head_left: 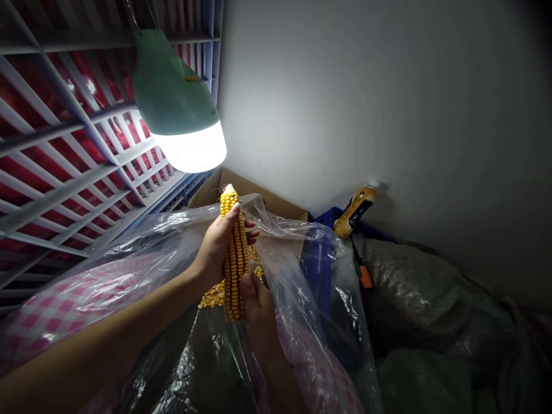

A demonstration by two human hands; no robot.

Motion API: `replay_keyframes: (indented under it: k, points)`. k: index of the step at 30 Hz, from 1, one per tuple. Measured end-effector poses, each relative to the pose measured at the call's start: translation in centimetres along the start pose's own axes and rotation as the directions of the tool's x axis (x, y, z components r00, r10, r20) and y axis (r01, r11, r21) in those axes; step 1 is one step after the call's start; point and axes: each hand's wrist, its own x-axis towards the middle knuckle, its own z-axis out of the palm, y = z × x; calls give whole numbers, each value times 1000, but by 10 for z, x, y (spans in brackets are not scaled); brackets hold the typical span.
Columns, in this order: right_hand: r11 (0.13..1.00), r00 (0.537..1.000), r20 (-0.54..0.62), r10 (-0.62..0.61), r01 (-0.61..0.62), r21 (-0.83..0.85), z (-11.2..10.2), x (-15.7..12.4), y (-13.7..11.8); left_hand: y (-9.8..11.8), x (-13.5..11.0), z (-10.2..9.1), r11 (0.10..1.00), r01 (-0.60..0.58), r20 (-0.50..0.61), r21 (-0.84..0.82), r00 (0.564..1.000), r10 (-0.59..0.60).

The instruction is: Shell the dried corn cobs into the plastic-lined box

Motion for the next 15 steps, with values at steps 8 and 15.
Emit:
replay_keyframes:
  k: [8,15]
  points:
    - [995,994,-103,25,-16,95,9,-3,14,-1,1,0,999,-8,4,46,1000,8]
    - [999,995,-96,24,-26,-22,6,2,12,3,3,1,998,-33,-27,44,999,34]
